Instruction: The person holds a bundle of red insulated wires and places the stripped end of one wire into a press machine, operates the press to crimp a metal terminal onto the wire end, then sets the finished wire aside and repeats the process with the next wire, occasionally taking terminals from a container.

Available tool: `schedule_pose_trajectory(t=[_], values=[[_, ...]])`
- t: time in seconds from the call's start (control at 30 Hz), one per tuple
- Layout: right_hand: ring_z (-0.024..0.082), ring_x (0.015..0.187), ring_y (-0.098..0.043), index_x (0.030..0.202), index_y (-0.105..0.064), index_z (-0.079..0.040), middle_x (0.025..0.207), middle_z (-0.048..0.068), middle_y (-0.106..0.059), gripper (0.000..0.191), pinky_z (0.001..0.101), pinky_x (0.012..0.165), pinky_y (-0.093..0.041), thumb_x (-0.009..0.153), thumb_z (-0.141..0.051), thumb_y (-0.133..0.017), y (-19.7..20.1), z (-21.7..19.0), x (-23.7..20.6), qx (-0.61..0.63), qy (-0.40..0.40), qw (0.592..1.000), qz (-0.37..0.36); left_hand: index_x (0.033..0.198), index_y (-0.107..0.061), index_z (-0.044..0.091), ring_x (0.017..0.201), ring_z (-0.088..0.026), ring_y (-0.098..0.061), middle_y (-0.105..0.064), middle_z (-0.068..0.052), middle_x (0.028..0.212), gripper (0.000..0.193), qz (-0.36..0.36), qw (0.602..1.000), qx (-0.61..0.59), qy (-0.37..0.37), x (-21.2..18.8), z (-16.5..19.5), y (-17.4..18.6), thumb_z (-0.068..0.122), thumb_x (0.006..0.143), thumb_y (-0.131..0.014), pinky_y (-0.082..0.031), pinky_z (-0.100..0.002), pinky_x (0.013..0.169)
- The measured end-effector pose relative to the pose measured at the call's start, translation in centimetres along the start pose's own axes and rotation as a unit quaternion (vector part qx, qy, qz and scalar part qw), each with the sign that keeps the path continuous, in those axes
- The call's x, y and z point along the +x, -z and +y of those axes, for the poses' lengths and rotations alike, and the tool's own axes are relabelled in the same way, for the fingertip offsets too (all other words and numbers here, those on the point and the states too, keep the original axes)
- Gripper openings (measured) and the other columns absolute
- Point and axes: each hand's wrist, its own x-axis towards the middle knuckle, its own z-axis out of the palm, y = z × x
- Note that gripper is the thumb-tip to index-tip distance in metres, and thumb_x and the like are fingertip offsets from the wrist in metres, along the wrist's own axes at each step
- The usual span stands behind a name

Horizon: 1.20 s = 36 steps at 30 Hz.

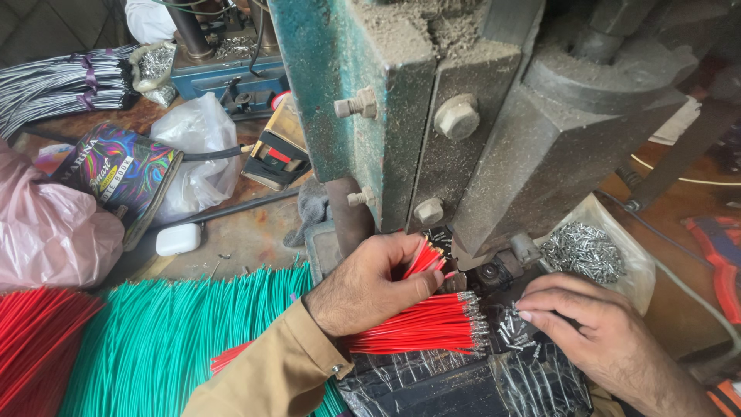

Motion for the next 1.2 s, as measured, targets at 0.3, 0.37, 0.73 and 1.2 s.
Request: schedule_pose_trajectory(t=[0.3,0.37,0.73,1.2], values=[[0.015,0.093,-0.079,0.106,-0.075,-0.003,0.101,0.008,-0.082,0.022,0.0269,0.082,-0.062,0.084,-0.003,-0.072,-0.9,-0.6,0.2,0.079,0.029,0.992,0.093,0.092,-0.067,0.003,0.072,-0.004,-0.054,-0.061,0.003,0.075,0.016,0.003,0.999,0.043,0.003,0.0,0.2,0.0,0.018,0.092,-0.073,-0.052,-0.026,0.068],[0.016,0.097,-0.078,0.103,-0.076,-0.002,0.104,0.01,-0.081,0.017,0.0268,0.088,-0.06,0.087,-0.001,-0.071,-1.0,-0.8,0.5,0.082,0.069,0.989,0.104,0.093,-0.067,0.003,0.074,-0.003,-0.054,-0.061,0.003,0.075,0.017,0.002,0.999,0.034,-0.001,0.0,0.2,0.0,0.019,0.093,-0.072,-0.052,-0.026,0.068],[0.013,0.084,-0.073,0.099,-0.074,0.006,0.09,0.009,-0.079,0.011,0.0271,0.076,-0.06,0.093,-0.001,-0.068,-4.6,-1.9,3.2,0.283,-0.045,0.956,0.057,0.097,-0.069,0.002,0.076,-0.004,-0.057,-0.064,0.002,0.079,0.013,0.014,1.0,0.017,-0.001,-0.1,-0.2,0.0,0.015,0.094,-0.068,-0.054,-0.027,0.07],[0.004,0.071,-0.059,0.092,-0.081,0.002,0.076,0.001,-0.073,0.011,0.0214,0.062,-0.05,0.088,-0.007,-0.076,-5.0,-1.3,4.0,0.261,-0.074,0.962,0.041,0.094,-0.069,0.002,0.072,-0.004,-0.054,-0.062,0.001,0.074,0.016,0.016,0.998,0.053,0.015,-0.1,0.3,0.0,0.018,0.095,-0.069,-0.052,-0.028,0.066]])
